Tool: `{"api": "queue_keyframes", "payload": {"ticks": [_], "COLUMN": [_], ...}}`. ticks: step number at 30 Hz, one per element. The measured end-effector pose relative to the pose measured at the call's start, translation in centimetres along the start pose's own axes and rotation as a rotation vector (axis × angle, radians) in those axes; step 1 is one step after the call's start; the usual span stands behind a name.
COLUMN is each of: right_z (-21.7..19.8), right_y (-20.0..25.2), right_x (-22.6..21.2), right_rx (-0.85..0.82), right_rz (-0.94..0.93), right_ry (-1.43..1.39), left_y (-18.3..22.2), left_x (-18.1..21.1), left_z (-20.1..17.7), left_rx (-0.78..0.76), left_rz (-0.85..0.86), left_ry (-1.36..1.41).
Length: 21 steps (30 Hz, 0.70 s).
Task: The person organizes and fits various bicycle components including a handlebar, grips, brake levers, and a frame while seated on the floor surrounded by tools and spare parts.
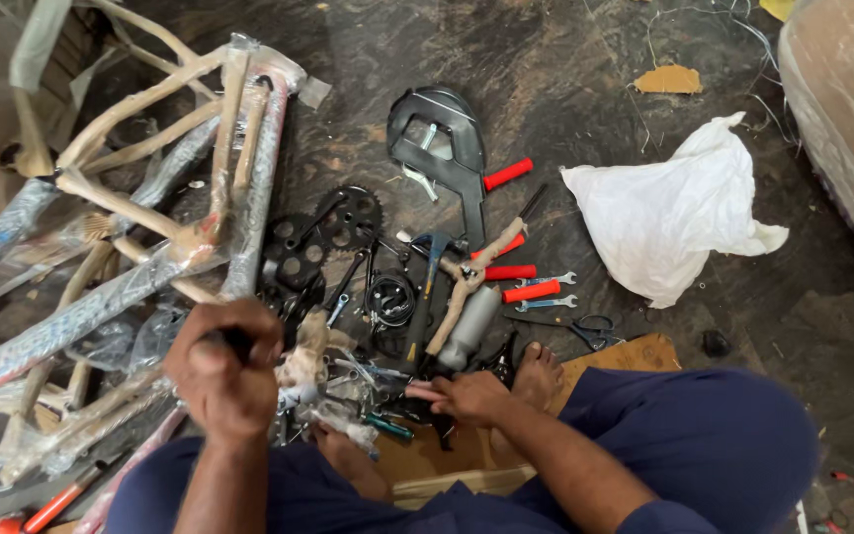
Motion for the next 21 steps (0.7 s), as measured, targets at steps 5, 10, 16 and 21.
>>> {"api": "queue_keyframes", "payload": {"ticks": [5, 10, 16, 21], "right_z": [-2.7, -5.6, -3.8, -5.7], "right_y": [-4.4, -3.1, -3.8, -2.4], "right_x": [10.4, 24.2, 26.1, 25.5], "right_rx": [0.448, 0.731, 0.612, 0.799], "right_rz": [0.278, 0.595, 0.569, 0.584], "right_ry": [-0.013, 0.164, 0.460, 0.256], "left_y": [-0.2, 1.1, 1.6, 0.7], "left_x": [-0.3, -1.7, -2.3, -1.3], "left_z": [-0.8, -3.4, -3.1, -0.5], "left_rx": [0.107, 0.292, 0.389, 0.240], "left_rz": [0.141, -0.057, 0.011, 0.060], "left_ry": [0.023, -0.008, 0.032, 0.002]}}
Point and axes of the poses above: each hand's wrist, its own y-axis away from the middle knuckle, its own z-axis out of the palm, x = y × z, the point moved 9 cm from there along -y, towards the middle knuckle, and after that the axes turned 11 degrees about x, right-handed, at the moved point
